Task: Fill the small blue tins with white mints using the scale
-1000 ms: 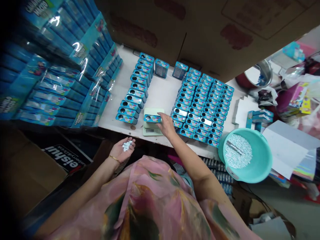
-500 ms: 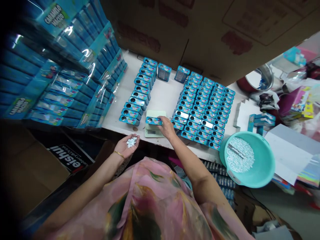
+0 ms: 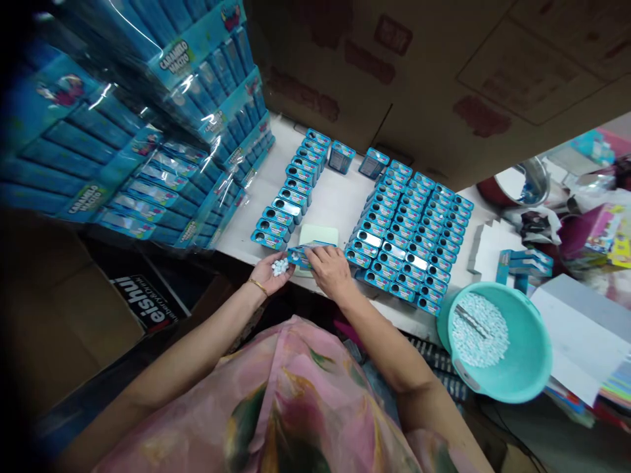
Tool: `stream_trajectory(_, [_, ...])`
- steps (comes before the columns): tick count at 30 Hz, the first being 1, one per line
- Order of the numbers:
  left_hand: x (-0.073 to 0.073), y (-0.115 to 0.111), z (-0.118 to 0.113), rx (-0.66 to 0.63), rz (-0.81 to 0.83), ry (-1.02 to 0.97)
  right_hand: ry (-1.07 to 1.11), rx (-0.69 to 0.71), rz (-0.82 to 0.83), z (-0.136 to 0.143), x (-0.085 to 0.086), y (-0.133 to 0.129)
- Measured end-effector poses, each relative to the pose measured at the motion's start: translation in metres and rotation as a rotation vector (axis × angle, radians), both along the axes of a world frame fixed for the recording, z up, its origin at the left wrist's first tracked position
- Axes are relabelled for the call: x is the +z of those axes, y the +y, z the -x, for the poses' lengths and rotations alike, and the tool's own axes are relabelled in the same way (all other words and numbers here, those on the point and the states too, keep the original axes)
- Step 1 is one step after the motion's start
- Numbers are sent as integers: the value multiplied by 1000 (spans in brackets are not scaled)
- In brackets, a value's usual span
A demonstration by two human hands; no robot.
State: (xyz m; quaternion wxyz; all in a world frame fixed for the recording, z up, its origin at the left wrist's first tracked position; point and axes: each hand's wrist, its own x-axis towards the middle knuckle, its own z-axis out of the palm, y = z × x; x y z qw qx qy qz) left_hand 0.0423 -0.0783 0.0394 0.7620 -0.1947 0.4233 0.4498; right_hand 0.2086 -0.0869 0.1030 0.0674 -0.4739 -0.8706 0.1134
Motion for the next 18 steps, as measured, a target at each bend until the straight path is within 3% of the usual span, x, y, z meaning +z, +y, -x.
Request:
stream_trajectory(6, [0, 1, 0, -28, -5, -17, 121, -121, 5, -6, -14, 7])
stream_trajectory(11, [-5, -7, 17, -74, 36, 4, 462, -280, 96, -11, -54, 32])
stream_trajectory(14, [-6, -14, 26, -50, 67, 24, 533, -350, 178, -19, -75, 43])
stream_trajectory(16, [-5, -20, 30, -36, 86, 30, 502, -358, 181, -25, -76, 42])
stream_trajectory(18, [-5, -26, 30, -23, 102, 36, 414, -326, 101, -25, -64, 31])
